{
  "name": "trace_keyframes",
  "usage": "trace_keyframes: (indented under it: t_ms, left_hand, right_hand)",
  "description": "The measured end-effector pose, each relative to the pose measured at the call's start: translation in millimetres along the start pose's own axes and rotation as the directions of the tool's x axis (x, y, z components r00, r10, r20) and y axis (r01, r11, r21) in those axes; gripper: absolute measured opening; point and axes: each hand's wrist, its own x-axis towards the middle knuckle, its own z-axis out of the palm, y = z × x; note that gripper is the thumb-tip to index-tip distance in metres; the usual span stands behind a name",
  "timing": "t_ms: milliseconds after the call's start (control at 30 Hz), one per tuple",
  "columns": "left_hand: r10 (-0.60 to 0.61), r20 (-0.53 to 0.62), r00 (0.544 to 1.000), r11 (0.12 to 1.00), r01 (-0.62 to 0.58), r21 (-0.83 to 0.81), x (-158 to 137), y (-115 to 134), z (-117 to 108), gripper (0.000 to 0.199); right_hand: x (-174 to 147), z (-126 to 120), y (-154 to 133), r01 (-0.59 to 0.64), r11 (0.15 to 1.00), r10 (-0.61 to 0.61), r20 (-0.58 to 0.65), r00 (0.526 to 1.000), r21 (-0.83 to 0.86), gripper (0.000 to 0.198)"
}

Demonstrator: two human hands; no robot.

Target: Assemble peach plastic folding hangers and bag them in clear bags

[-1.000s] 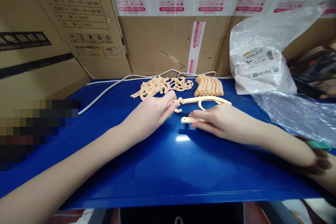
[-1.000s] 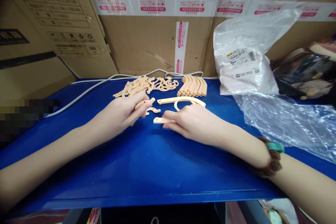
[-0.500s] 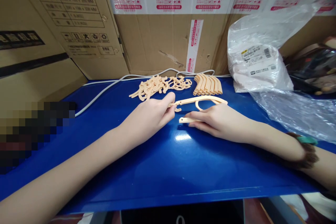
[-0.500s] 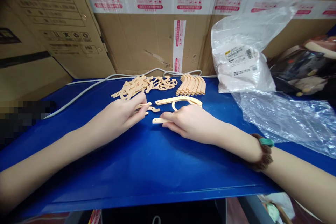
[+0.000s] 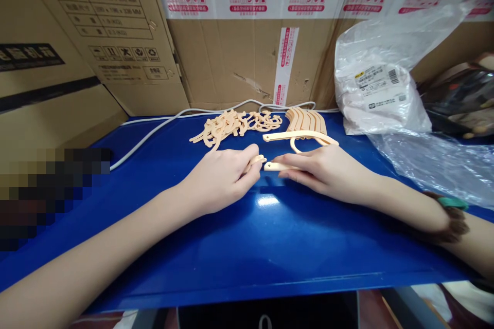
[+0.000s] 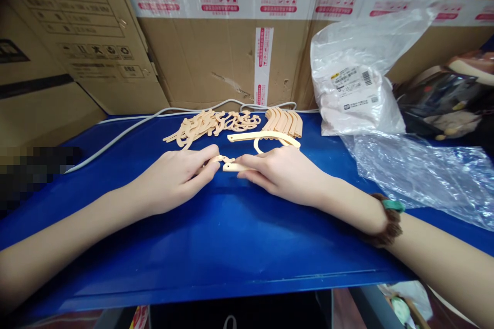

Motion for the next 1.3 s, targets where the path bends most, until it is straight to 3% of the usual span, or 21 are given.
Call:
trace_keyframes:
  t_ms: [333, 667, 833, 1000, 1300]
  left_hand:
    - [0.032, 0.078, 0.996, 0.999, -0.032, -0.002, -2, -1, -1, 0.040]
    - [0.045, 0.103, 0.994, 0.998, -0.049, 0.039, -2, -1, 7, 0.037]
    - [0.047, 0.066, 0.997, 0.999, -0.046, -0.011, -1, -5, 9, 0.033]
    - [0.036, -0.025, 0.999, 0.996, -0.038, -0.080, 0, -5, 6, 0.042]
    - [0.052, 0.052, 0.997, 0.993, -0.046, -0.113, -1, -2, 8, 0.038]
  right_hand:
    - [-2, 1, 0, 0.028, 0.998, -0.031, -0.065, 0.997, -0.050, 0.035]
    - [-3, 3, 1, 0.037, 0.989, -0.054, -0.124, 0.991, -0.142, 0.040]
    - [-3, 1, 3, 0.050, 0.995, -0.062, -0.145, 0.987, -0.088, 0.038]
    - [-3, 0, -1, 0.062, 0.997, -0.067, -0.136, 0.988, -0.035, 0.037]
    - [-3, 1, -6, 0.087, 0.987, -0.108, -0.158, 0.981, -0.137, 0.037]
